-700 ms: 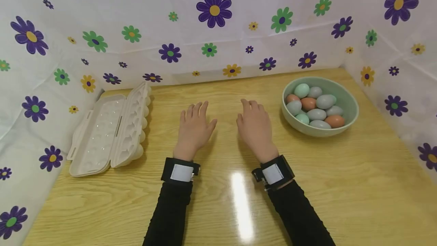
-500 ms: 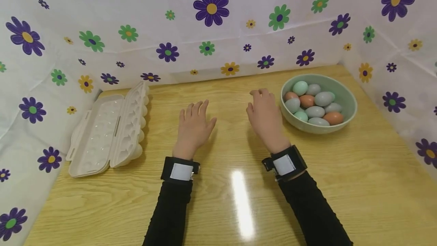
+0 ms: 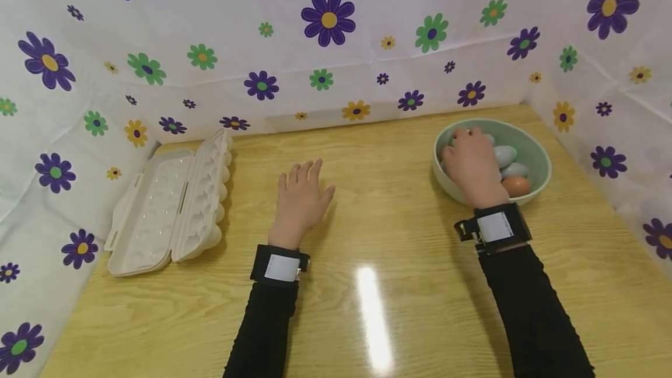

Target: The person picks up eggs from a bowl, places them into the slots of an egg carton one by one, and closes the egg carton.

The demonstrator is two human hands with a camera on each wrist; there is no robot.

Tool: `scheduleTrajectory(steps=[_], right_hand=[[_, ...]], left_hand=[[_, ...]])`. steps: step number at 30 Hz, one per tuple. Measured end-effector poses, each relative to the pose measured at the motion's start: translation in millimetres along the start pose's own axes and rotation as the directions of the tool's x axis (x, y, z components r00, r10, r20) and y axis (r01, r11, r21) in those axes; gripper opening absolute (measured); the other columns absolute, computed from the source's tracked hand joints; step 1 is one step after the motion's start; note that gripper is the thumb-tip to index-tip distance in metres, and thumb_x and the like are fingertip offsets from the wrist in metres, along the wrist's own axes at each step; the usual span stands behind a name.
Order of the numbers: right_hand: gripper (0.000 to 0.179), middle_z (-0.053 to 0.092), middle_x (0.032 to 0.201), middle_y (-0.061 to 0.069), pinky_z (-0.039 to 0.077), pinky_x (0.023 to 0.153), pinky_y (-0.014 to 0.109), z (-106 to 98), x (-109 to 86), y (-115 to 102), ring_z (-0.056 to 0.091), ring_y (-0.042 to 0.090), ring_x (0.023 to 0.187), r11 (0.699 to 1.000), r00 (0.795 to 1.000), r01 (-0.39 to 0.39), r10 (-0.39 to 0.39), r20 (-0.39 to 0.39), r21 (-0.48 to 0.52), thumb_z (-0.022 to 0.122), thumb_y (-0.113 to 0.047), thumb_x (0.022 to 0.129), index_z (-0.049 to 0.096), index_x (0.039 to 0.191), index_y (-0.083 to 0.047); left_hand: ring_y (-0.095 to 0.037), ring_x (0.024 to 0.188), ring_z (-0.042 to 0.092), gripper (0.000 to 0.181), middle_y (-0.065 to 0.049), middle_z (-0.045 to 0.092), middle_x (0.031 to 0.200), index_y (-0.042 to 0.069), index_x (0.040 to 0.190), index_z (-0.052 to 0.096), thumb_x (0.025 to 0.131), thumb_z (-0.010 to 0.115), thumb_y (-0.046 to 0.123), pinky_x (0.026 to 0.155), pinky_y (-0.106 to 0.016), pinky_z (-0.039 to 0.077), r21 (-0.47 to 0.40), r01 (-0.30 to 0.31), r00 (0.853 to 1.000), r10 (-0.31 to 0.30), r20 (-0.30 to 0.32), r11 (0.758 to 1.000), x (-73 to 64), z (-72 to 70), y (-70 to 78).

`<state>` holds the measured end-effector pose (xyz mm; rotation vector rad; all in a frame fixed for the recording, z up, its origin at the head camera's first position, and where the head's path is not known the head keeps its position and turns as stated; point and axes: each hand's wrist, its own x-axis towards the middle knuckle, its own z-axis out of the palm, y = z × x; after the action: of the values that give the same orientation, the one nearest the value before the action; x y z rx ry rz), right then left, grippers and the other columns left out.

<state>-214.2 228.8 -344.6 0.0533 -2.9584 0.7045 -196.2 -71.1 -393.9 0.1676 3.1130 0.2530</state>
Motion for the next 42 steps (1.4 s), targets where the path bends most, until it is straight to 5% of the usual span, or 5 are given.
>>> scheduleTrajectory(steps=[12,24,30,36,42], right_hand=[[0.026,0.054,0.074,0.023,0.042,0.058,0.043,8.3,9.3,15.0,0.049,0.033,0.067,0.993,0.996,0.058,-0.050,0.079,-0.099,0.045,-0.010,0.094,0.062,0.087,0.008],[0.031,0.059,0.092,0.030,0.048,0.068,0.053,13.4,1.0,16.2,0.052,0.037,0.076,0.997,0.994,0.038,-0.031,0.104,-0.069,0.044,-0.006,0.093,0.062,0.109,0.013],[0.030,0.061,0.094,0.033,0.049,0.071,0.058,23.8,-3.0,11.3,0.057,0.042,0.080,0.995,0.992,0.077,-0.070,0.103,-0.066,0.045,-0.004,0.091,0.062,0.107,0.014],[0.031,0.061,0.099,0.034,0.048,0.077,0.061,20.0,-0.9,13.7,0.058,0.045,0.089,0.996,0.995,0.069,-0.064,0.073,-0.064,0.044,-0.005,0.092,0.062,0.110,0.014],[0.031,0.060,0.098,0.034,0.047,0.076,0.060,17.5,1.1,18.1,0.056,0.044,0.088,0.995,0.994,0.066,-0.059,0.087,-0.076,0.044,-0.006,0.092,0.062,0.109,0.014]], left_hand=[[-0.033,0.146,0.020,0.067,-0.012,0.033,0.157,0.015,0.155,0.025,0.099,0.043,0.047,0.120,-0.058,0.018,0.004,-0.008,1.000,0.008,-0.027,1.000,1.9,2.7,2.5],[-0.033,0.145,0.022,0.067,-0.012,0.036,0.156,0.015,0.154,0.027,0.098,0.045,0.047,0.120,-0.057,0.018,0.026,-0.007,0.999,0.008,-0.046,1.000,-4.8,1.6,0.8],[-0.034,0.140,0.030,0.064,-0.012,0.044,0.150,0.014,0.150,0.036,0.096,0.051,0.045,0.117,-0.056,0.027,0.154,-0.046,0.990,0.065,-0.122,0.987,-19.9,3.1,-4.9],[-0.031,0.125,0.051,0.051,-0.011,0.061,0.134,0.011,0.139,0.051,0.097,0.053,0.039,0.105,-0.051,0.044,0.206,-0.146,0.944,0.199,-0.264,0.968,-11.8,-19.9,-8.3],[-0.033,0.126,0.050,0.046,-0.015,0.059,0.137,0.008,0.139,0.051,0.101,0.044,0.034,0.104,-0.055,0.043,0.032,-0.141,0.970,0.145,-0.193,0.989,-13.4,-58.8,-36.2]])
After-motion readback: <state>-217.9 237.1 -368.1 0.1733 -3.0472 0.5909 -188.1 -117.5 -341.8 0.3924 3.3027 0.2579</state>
